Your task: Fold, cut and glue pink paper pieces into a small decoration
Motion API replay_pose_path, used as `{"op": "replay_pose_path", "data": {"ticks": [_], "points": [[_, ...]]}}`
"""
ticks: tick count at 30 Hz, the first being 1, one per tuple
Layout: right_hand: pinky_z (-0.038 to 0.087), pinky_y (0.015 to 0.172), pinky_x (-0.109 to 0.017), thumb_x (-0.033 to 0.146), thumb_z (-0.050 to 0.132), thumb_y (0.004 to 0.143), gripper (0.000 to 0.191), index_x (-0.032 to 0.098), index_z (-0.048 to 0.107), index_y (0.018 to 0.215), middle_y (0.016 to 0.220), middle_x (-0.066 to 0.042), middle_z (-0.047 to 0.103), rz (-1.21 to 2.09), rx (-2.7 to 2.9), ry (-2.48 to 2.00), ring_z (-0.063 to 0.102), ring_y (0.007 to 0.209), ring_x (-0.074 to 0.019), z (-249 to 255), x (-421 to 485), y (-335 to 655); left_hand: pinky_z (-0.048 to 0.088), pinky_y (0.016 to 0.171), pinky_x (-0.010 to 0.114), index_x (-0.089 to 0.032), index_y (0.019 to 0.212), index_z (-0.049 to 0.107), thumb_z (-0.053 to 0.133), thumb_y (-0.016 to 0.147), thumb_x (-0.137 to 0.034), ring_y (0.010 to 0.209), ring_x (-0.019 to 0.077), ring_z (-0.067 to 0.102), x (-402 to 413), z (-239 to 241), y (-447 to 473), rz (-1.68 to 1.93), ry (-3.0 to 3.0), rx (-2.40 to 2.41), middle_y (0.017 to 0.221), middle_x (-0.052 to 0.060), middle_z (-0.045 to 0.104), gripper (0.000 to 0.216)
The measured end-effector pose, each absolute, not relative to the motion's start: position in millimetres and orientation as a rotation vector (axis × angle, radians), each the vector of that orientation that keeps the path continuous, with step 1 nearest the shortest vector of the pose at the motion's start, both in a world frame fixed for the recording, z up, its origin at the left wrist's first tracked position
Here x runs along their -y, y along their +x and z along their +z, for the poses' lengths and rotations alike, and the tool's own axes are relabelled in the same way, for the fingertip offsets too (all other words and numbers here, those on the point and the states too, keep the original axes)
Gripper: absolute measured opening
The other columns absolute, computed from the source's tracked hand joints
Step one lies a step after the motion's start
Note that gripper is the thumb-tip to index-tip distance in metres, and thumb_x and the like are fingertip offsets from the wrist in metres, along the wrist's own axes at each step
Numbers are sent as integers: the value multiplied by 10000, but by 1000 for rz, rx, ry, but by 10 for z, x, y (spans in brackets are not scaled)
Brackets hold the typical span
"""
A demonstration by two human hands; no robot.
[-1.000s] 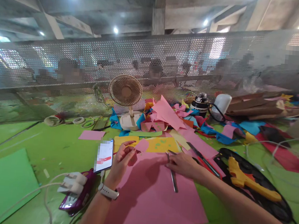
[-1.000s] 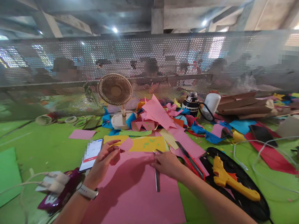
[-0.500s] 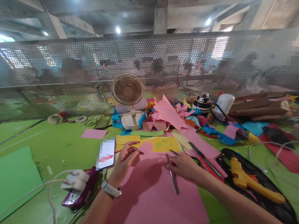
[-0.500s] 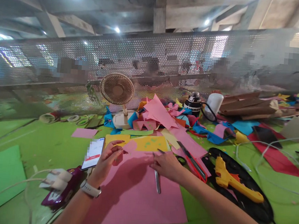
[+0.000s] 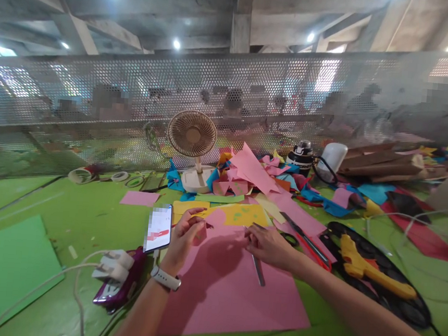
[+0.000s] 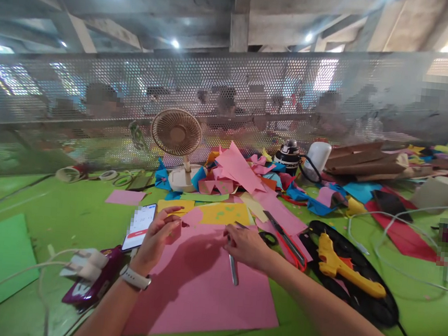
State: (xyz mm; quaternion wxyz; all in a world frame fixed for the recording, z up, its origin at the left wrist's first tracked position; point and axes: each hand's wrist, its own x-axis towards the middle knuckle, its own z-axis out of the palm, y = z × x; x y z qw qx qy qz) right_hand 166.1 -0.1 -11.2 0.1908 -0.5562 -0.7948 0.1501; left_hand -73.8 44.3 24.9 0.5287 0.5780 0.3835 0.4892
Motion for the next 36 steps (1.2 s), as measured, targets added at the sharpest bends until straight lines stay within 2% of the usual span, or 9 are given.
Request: {"op": "replay_pose_path", "data": {"ticks": [4, 10, 13, 18, 27, 31, 36], "points": [[344, 615, -218, 222, 477, 798, 165, 199, 595, 910, 792, -8, 636, 478, 2269, -1500, 556, 702, -133, -108, 7, 1651, 412, 674, 251, -170, 1101, 514, 585, 769, -286, 740, 166, 612, -436, 275, -729, 1176, 1375, -918, 735, 8, 624, 359], [374, 644, -220, 124, 505, 680, 292, 208, 618, 936, 870, -13, 630, 509, 2493, -1304, 557, 762, -143, 25, 55, 1749, 403, 663, 243, -187, 1125, 510, 588, 777, -263, 732, 153, 611, -464, 237, -740, 1192, 1340, -885, 730, -9, 616, 365], [374, 641, -226, 125, 500, 702, 301, 224, 616, 961, 924, -21, 608, 447, 2579, -1291, 558, 818, -154, 75, 78, 1789, 398, 659, 233, -186, 1127, 511, 582, 788, -253, 715, 139, 604, -472, 211, -744, 1183, 1351, -878, 727, -10, 619, 354], [364, 634, -241, 148, 491, 781, 202, 218, 630, 910, 958, -46, 566, 251, 2621, -1325, 547, 858, -165, 37, 53, 1789, 396, 633, 228, -189, 1113, 525, 579, 791, -253, 698, 133, 596, -481, 208, -751, 1193, 1364, -879, 727, -9, 618, 333], [381, 660, -237, 112, 491, 769, 254, 225, 645, 936, 930, -34, 590, 292, 2586, -1270, 561, 843, -151, -40, 42, 1759, 405, 614, 225, -192, 1121, 523, 597, 770, -284, 767, 160, 605, -537, 179, -785, 1195, 1329, -931, 805, 21, 622, 370], [397, 701, -247, 170, 477, 801, 257, 216, 620, 1009, 922, -33, 619, 262, 2481, -1294, 570, 823, -152, 87, 0, 1873, 413, 623, 230, -193, 1137, 512, 609, 762, -287, 781, 163, 607, -527, 190, -770, 1185, 1322, -931, 835, 32, 633, 399], [397, 688, -243, 235, 447, 835, 226, 182, 627, 962, 887, -47, 644, 176, 2222, -1536, 575, 771, -150, 408, -36, 2212, 414, 634, 230, -201, 1142, 496, 612, 763, -279, 782, 161, 608, -482, 246, -750, 1188, 1300, -884, 762, 0, 616, 404]]}}
